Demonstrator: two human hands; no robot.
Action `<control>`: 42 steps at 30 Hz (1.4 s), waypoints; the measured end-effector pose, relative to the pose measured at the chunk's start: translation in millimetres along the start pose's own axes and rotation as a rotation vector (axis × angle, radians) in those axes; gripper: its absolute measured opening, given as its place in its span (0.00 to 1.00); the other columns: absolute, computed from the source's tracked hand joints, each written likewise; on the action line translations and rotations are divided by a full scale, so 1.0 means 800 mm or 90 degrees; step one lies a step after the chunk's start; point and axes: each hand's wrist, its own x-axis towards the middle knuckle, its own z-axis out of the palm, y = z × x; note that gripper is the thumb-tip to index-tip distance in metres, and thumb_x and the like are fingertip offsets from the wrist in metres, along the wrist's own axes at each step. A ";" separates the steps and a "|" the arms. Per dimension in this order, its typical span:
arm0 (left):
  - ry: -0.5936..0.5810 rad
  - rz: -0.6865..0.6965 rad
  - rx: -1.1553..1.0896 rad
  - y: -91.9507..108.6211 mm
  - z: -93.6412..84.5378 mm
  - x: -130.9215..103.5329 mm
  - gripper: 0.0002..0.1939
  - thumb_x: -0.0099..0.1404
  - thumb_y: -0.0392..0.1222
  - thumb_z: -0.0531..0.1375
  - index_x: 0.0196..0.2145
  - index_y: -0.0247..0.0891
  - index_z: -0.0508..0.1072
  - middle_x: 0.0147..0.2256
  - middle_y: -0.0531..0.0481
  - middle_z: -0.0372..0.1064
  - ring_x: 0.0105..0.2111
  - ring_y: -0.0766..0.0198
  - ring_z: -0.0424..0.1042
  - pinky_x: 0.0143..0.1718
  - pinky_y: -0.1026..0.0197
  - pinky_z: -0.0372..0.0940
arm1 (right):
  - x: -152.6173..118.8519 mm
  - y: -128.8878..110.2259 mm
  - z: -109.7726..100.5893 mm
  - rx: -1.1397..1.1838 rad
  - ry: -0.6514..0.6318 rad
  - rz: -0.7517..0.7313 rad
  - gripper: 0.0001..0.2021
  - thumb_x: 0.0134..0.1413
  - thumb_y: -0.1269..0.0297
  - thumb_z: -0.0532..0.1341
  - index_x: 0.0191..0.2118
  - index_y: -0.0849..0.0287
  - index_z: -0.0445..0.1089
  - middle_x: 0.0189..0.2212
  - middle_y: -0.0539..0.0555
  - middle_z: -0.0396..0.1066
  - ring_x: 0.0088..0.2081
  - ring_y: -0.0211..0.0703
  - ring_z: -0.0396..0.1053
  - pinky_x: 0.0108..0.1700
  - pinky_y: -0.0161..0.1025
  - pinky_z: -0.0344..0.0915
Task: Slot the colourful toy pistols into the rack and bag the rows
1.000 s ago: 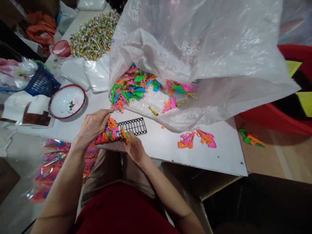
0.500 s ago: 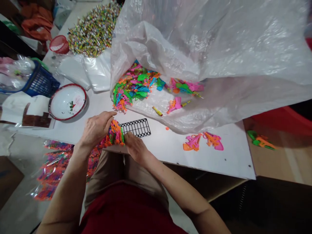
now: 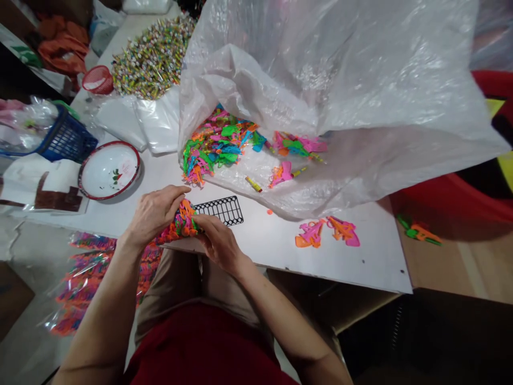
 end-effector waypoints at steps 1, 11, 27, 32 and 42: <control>0.003 -0.002 -0.002 0.000 0.000 0.000 0.19 0.71 0.46 0.47 0.51 0.41 0.73 0.46 0.50 0.75 0.43 0.59 0.75 0.44 0.60 0.65 | 0.000 0.001 0.000 -0.009 -0.013 0.008 0.19 0.63 0.71 0.54 0.58 0.55 0.62 0.50 0.60 0.70 0.54 0.46 0.67 0.55 0.44 0.67; 0.000 -0.010 -0.008 0.001 0.002 0.001 0.19 0.70 0.44 0.47 0.51 0.42 0.73 0.48 0.50 0.74 0.44 0.59 0.74 0.45 0.60 0.65 | 0.004 0.008 -0.002 -0.023 -0.055 -0.015 0.21 0.61 0.74 0.54 0.59 0.55 0.61 0.49 0.60 0.70 0.52 0.47 0.67 0.54 0.46 0.67; -0.009 -0.011 -0.012 -0.007 0.003 0.002 0.19 0.70 0.42 0.47 0.53 0.43 0.71 0.50 0.49 0.73 0.47 0.58 0.74 0.47 0.59 0.66 | 0.034 -0.026 -0.028 -0.069 -0.094 -0.101 0.07 0.61 0.68 0.58 0.44 0.57 0.70 0.52 0.62 0.66 0.55 0.48 0.62 0.56 0.50 0.62; -0.006 -0.021 -0.034 -0.009 0.006 -0.002 0.20 0.70 0.44 0.45 0.52 0.42 0.71 0.48 0.48 0.75 0.44 0.59 0.75 0.44 0.60 0.66 | 0.032 -0.031 -0.026 -0.043 -0.105 -0.129 0.06 0.62 0.64 0.59 0.42 0.57 0.71 0.50 0.59 0.68 0.53 0.45 0.64 0.55 0.44 0.63; -0.012 -0.007 -0.027 -0.020 0.018 -0.004 0.22 0.71 0.50 0.43 0.51 0.45 0.71 0.47 0.52 0.75 0.41 0.58 0.76 0.42 0.59 0.66 | 0.160 0.131 -0.198 -0.557 -0.043 0.346 0.14 0.63 0.70 0.52 0.51 0.67 0.69 0.46 0.66 0.71 0.48 0.51 0.69 0.49 0.42 0.64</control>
